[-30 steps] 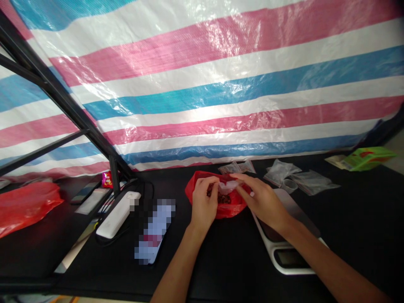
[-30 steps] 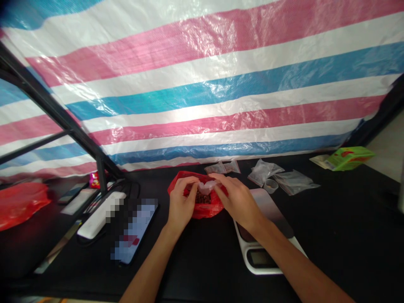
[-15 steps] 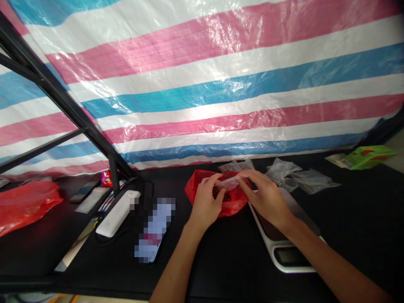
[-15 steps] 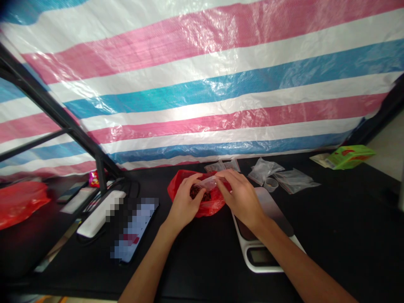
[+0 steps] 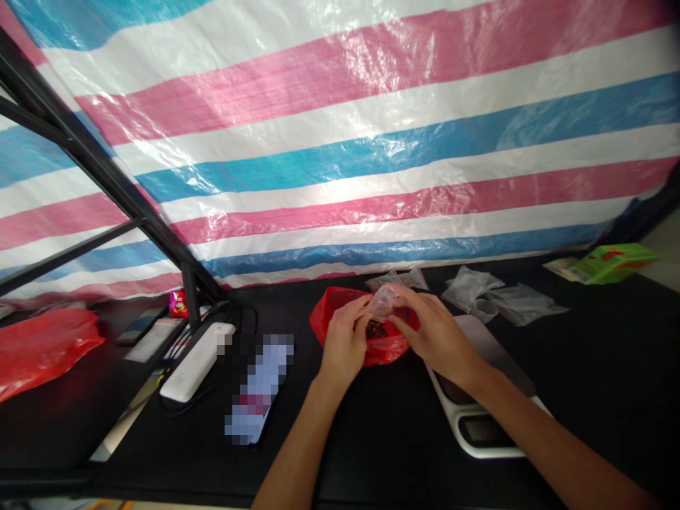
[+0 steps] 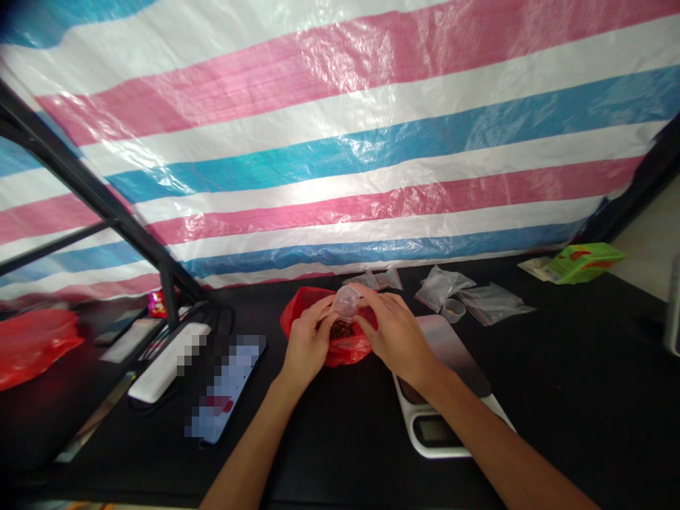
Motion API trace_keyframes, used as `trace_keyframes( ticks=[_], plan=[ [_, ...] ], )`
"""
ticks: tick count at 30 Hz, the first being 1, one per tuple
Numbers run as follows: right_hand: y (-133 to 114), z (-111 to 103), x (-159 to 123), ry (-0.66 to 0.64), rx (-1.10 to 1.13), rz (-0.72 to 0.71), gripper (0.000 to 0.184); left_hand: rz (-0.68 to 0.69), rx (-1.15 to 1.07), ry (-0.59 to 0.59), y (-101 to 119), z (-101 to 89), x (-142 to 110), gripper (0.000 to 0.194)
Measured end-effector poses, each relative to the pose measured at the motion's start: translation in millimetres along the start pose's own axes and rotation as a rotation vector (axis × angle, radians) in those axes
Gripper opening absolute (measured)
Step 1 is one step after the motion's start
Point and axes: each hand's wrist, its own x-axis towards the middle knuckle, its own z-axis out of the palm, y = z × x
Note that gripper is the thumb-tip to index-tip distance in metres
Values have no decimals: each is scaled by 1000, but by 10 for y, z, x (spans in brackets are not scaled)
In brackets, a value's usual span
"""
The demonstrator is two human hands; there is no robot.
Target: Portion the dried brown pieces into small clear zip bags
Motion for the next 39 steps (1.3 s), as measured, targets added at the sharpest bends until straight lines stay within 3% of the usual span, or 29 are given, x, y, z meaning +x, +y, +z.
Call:
trace_keyframes(
  ticks=[11,18,22,25,28,31,34,39],
  plan=[
    [-12,18,9,46,36,-27,52,135,39,-136,43,0,2,51],
    [-32,5,13,124,28,-7,35,131,120,-50,40,-6,0,38],
    [-40,-90,63,129,208,143,44,71,120,18,116,-5,-11,27],
    [-71,-143,92,39,406,171,53,51,119,19,154,-7,-13,30],
    [-86,-144,103,20,482,170,47,36,100,2,156,-16,-10,38],
    [-7,-156,114,141,369,226,37,48,77,20,147,-31,-2,43],
    [199,-254,130,241,96,341,42,74,72,105,131,-53,14,39],
    [578,-492,108,187,-408,461,31,95,150,205,93,-84,35,28]
  ],
)
